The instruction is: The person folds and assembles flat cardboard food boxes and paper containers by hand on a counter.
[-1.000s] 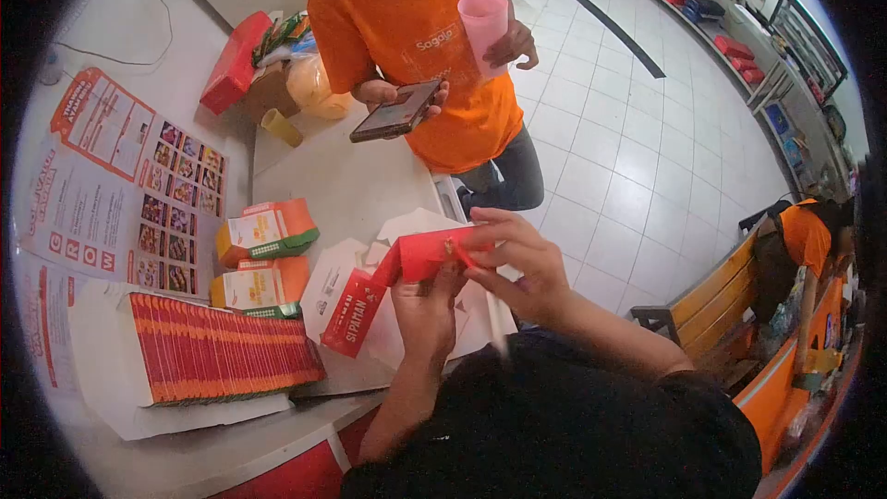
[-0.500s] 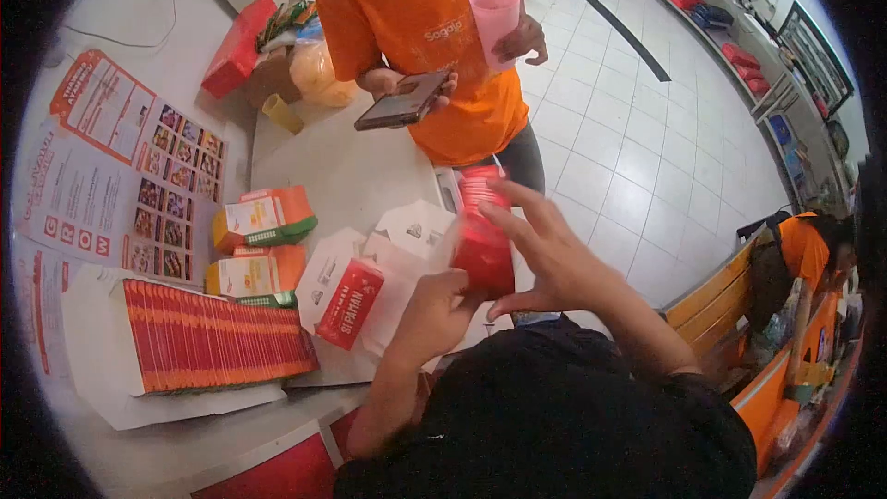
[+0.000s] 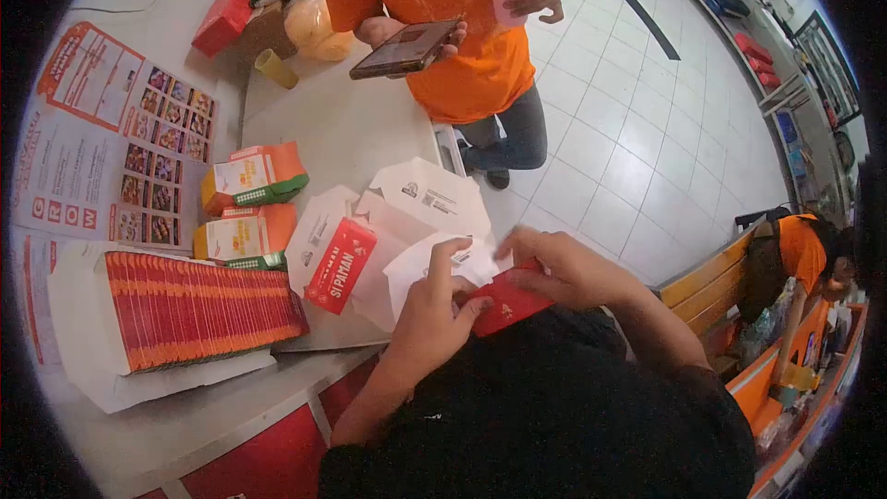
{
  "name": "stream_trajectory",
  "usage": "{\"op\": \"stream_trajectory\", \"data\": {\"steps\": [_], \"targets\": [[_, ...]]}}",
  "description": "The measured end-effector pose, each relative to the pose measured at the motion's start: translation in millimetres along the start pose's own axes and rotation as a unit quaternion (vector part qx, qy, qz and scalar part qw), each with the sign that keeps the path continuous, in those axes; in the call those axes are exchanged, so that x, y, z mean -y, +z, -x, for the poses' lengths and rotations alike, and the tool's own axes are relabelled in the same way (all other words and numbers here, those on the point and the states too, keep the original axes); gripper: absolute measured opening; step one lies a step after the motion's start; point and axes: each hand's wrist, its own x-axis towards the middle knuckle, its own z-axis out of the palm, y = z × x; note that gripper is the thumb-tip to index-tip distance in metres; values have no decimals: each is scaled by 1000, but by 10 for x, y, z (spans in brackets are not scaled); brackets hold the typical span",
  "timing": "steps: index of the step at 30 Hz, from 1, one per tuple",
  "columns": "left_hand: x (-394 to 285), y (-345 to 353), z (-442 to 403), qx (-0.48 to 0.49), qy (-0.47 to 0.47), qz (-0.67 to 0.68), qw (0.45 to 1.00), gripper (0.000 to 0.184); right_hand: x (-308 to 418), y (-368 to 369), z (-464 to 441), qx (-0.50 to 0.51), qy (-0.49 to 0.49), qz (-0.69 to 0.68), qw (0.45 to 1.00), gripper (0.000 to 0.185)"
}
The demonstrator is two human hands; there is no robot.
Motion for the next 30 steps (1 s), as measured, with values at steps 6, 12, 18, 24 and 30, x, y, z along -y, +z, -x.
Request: {"op": "stream_trajectory", "data": {"steps": [6,12,18,24,30], "targets": [[98,73,118,61,184,-151,969,14,-266,-108,60,60,-66,-7,996,33],[-43,21,191,-9,418,-249,873,16,-1006,-378,-320,118,87,177,973,60],[1048,-698,121,-492,135,-117,852,43,-1463,-286,-374,71,91,92,989,53],[2684,-1048,284,-535,-228,417,698,40,-1577,-10,-690,2,-1,51,999,48],[2904,-158,376,-544,-49,198,814,57,-1032,341,-1359,11,-120,153,981,47]]}}
